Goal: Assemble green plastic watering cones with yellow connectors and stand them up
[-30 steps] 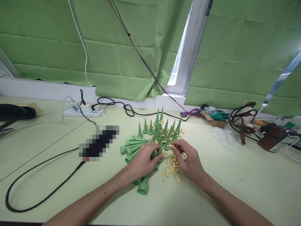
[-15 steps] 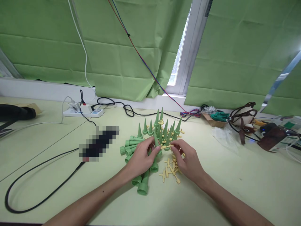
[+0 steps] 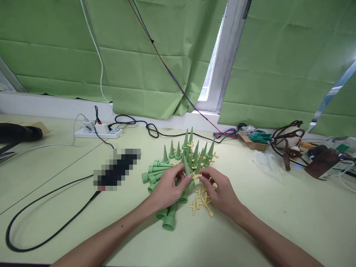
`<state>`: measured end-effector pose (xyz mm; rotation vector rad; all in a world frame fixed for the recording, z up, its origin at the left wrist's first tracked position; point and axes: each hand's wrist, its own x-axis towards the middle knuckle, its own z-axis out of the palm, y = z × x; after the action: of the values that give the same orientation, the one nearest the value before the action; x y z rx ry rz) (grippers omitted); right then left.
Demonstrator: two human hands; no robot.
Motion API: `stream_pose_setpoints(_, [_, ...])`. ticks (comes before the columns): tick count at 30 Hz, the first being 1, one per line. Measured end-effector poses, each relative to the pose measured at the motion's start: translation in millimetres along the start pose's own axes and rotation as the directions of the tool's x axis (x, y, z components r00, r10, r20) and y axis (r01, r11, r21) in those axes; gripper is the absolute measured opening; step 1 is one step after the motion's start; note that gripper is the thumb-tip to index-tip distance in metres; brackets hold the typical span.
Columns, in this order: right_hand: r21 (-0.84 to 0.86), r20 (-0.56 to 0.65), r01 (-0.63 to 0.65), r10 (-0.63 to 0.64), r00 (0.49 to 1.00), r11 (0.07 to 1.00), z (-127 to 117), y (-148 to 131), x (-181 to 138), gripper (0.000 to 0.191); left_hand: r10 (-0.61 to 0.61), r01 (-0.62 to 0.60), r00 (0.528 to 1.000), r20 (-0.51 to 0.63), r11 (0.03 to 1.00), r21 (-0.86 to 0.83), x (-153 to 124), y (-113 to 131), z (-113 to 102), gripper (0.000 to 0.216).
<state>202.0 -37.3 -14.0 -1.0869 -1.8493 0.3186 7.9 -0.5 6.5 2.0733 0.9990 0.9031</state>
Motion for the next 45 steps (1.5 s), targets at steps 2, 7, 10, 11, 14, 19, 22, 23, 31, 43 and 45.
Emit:
stream_pose_setpoints(2, [0.014, 0.01, -0.011, 0.011, 1.0, 1.0, -0.1, -0.5, -0.4, 0.015, -0.001, 0.002, 1.0, 0.02, 1.0, -0.031, -0.3, -0.1, 0.1, 0.025])
stream_pose_setpoints(7, [0.038, 0.026, -0.026, 0.025, 0.999, 0.999, -0.3, -1.3, -0.2, 0.016, 0.003, 0.001, 0.999, 0.044, 0.996, -0.09, -0.9, 0.0, -0.1, 0.025])
stream_pose_setpoints(10, [0.052, 0.036, -0.035, 0.033, 0.999, 0.998, -0.3, -2.0, 0.2, 0.016, 0.011, -0.006, 0.999, 0.045, 0.994, -0.113, -1.6, 0.9, -0.6, 0.024])
stream_pose_setpoints(11, [0.057, 0.039, -0.04, 0.038, 0.999, 0.998, -0.4, -2.3, 0.2, 0.016, 0.014, -0.009, 0.999, 0.045, 0.993, -0.118, -1.8, 1.3, -0.8, 0.023])
stream_pose_setpoints(14, [0.07, 0.044, -0.059, 0.056, 0.997, 0.996, -1.0, -3.3, 0.0, 0.016, 0.018, -0.012, 0.999, 0.044, 0.991, -0.134, -2.4, 2.3, -1.0, 0.022])
stream_pose_setpoints(19, [0.074, 0.06, -0.067, 0.062, 0.996, 0.995, -1.7, -2.4, -0.5, 0.017, 0.01, -0.003, 0.998, 0.055, 0.991, -0.136, -2.3, 2.5, -0.7, 0.022])
stream_pose_setpoints(22, [0.068, 0.063, -0.064, 0.059, 0.996, 0.996, -1.6, -1.2, -0.6, 0.018, 0.014, -0.006, 0.998, 0.06, 0.992, -0.123, -1.9, 2.5, -0.5, 0.022])
stream_pose_setpoints(23, [0.065, 0.066, -0.064, 0.06, 0.996, 0.996, -1.6, -1.0, -0.6, 0.018, 0.016, -0.008, 0.998, 0.062, 0.993, -0.121, -1.8, 2.5, -0.4, 0.022])
stream_pose_setpoints(31, [0.012, 0.072, -0.09, 0.089, 0.993, 0.996, -1.5, -1.4, 1.3, 0.026, 0.031, -0.02, 0.996, 0.085, 0.993, -0.12, -1.4, 3.4, 0.0, 0.023])
stream_pose_setpoints(43, [-0.062, 0.077, -0.072, 0.077, 0.994, 0.995, 0.0, 0.3, 0.0, 0.041, 0.03, -0.018, 0.995, 0.093, 0.993, -0.121, -2.1, 7.6, -0.3, 0.022])
stream_pose_setpoints(45, [-0.048, 0.076, -0.083, 0.087, 0.993, 0.995, -1.0, -1.0, -0.1, 0.033, 0.022, -0.012, 0.996, 0.083, 0.993, -0.119, -1.8, 5.9, 0.0, 0.021])
